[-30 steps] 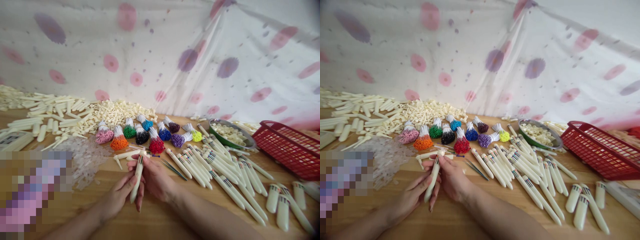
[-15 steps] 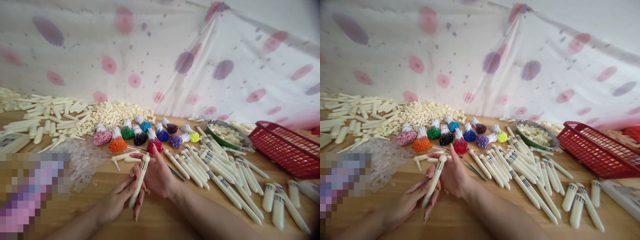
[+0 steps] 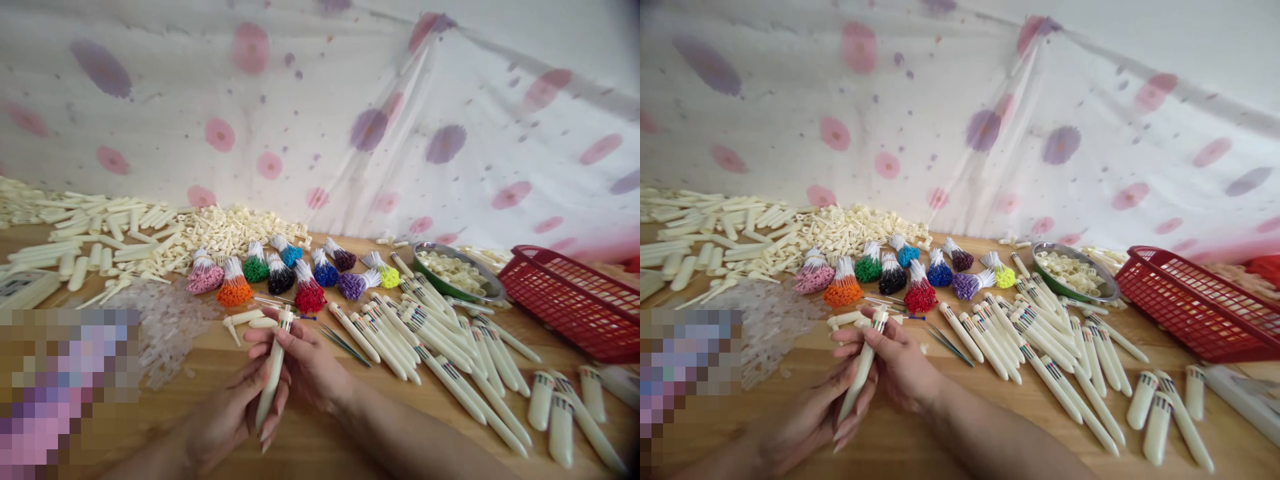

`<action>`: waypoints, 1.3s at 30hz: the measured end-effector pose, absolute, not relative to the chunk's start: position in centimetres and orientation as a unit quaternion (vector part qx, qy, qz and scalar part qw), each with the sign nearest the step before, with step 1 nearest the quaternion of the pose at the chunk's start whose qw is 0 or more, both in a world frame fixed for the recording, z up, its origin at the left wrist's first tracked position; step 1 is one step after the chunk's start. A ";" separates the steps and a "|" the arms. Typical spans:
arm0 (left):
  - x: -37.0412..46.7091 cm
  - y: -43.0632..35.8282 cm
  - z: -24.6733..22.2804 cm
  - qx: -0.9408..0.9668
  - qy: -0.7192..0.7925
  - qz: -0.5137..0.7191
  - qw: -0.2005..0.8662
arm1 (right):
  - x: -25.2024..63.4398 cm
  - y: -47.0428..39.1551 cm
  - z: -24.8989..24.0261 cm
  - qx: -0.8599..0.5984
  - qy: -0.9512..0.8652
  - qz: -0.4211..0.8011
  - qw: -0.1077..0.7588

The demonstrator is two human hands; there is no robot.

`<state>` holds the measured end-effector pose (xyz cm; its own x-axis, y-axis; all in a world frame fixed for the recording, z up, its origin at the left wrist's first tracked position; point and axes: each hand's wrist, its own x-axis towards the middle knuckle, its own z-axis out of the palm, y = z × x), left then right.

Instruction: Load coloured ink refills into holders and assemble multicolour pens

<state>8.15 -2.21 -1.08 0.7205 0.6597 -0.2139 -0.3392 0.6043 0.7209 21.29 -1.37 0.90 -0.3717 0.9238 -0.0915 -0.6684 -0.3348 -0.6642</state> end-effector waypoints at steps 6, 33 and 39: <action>8.1 -1.7 -1.6 0.384 0.243 0.262 0.851 | 22.1 -0.5 1.1 -0.189 -0.283 0.817 0.465; 7.3 -1.0 -1.4 0.132 0.104 0.235 0.957 | 19.7 -1.3 0.1 -0.292 -0.267 0.742 0.541; 7.2 -1.1 -1.7 0.123 0.087 0.235 0.960 | 19.9 -1.4 0.0 -0.261 -0.272 0.752 0.541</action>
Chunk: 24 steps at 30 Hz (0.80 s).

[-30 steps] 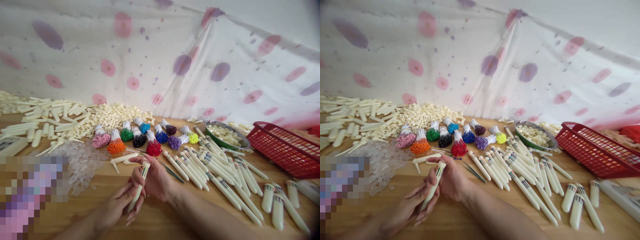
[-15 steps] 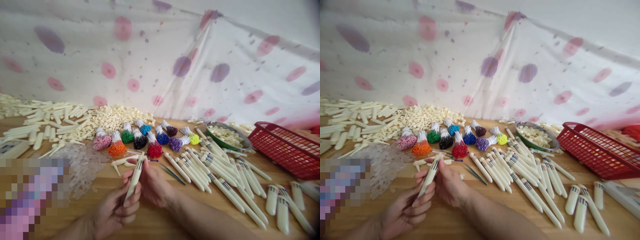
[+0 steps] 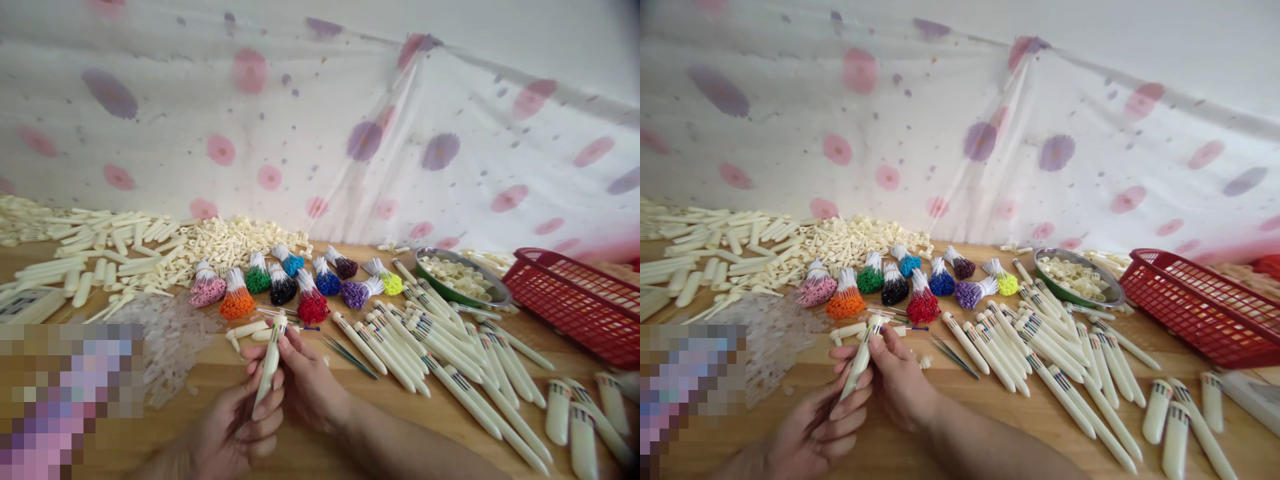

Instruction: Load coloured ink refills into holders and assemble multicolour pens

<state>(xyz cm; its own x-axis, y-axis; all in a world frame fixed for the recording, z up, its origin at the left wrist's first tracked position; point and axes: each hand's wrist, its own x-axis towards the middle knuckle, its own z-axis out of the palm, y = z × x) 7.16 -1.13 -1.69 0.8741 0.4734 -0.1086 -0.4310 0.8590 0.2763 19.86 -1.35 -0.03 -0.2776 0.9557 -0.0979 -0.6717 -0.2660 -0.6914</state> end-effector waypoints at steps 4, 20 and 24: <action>7.1 -0.8 -1.8 0.120 0.071 0.221 0.965 | 19.9 -1.4 0.0 -0.252 -0.284 0.758 0.530; 6.9 -0.9 -2.7 0.210 0.173 0.220 0.937 | 21.8 0.2 0.9 -0.249 -0.276 0.811 0.451; 7.0 -1.0 -2.4 0.244 0.180 0.228 0.925 | 21.8 -0.1 1.1 -0.233 -0.293 0.808 0.456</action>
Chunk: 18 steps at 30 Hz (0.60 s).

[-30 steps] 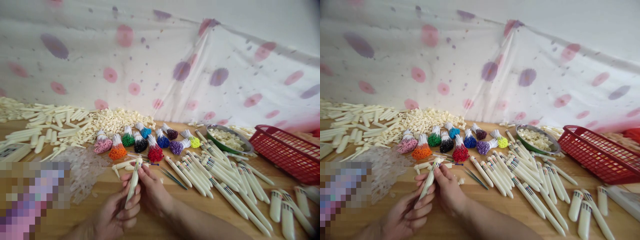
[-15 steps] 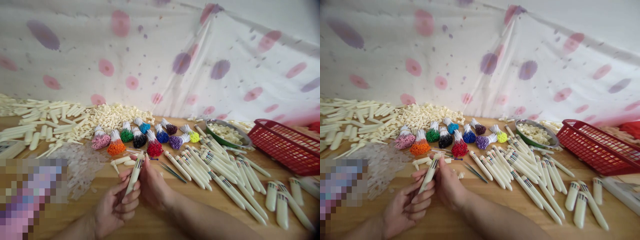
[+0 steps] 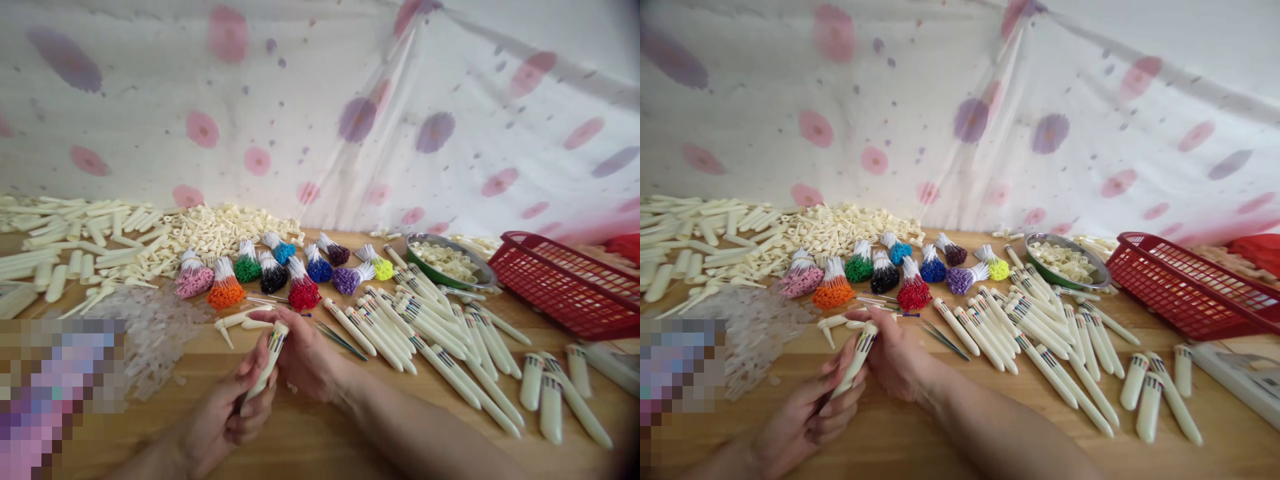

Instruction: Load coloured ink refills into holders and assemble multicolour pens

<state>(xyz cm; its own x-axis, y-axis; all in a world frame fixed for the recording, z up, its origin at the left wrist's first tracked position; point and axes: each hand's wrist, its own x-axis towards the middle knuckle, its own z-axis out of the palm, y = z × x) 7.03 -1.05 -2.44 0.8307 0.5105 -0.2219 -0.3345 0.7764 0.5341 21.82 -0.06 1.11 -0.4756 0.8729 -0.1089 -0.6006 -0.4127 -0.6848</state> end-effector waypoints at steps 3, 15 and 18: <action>7.4 -0.9 -2.3 0.244 0.173 0.239 0.924 | 21.9 -0.1 1.5 -0.231 -0.300 0.819 0.431; 7.5 -0.2 -1.6 0.151 0.170 0.261 0.938 | 21.3 -0.3 0.4 -0.237 -0.285 0.785 0.496; 7.3 -0.3 -1.6 0.134 0.150 0.244 0.949 | 21.4 -0.3 0.6 -0.232 -0.284 0.789 0.494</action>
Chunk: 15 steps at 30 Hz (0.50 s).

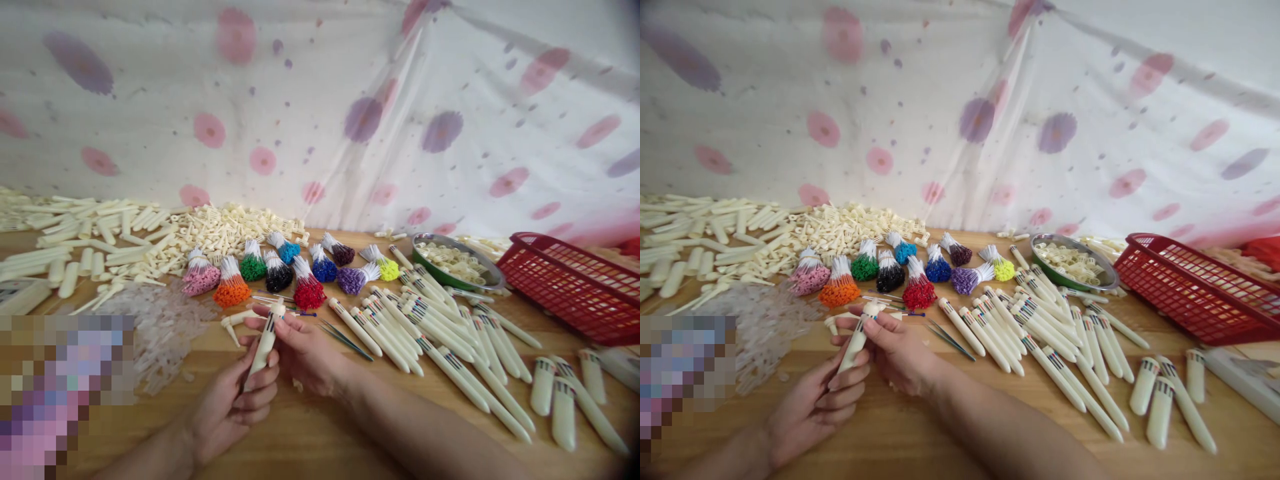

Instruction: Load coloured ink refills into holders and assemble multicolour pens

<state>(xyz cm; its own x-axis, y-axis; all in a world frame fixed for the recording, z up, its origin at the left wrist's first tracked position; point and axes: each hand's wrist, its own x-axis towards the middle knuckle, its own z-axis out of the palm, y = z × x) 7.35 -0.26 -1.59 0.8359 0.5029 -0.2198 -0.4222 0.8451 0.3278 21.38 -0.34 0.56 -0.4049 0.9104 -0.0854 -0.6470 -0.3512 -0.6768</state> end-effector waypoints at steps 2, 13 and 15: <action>7.3 -0.4 -1.5 0.126 0.141 0.235 0.954 | 21.4 -0.5 0.5 -0.223 -0.292 0.787 0.495; 7.5 -1.1 -1.7 0.181 0.172 0.227 0.941 | 22.0 -0.4 0.3 -0.199 -0.340 0.778 0.489; 7.4 -1.1 -1.8 0.184 0.175 0.221 0.941 | 22.3 -0.1 0.4 -0.194 -0.336 0.793 0.471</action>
<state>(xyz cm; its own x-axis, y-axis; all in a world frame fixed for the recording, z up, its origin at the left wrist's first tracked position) 7.44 -1.14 -1.78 0.8405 0.4816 -0.2483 -0.3524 0.8340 0.4245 22.34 -0.15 0.44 -0.4817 0.8763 0.0081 -0.6157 -0.3318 -0.7147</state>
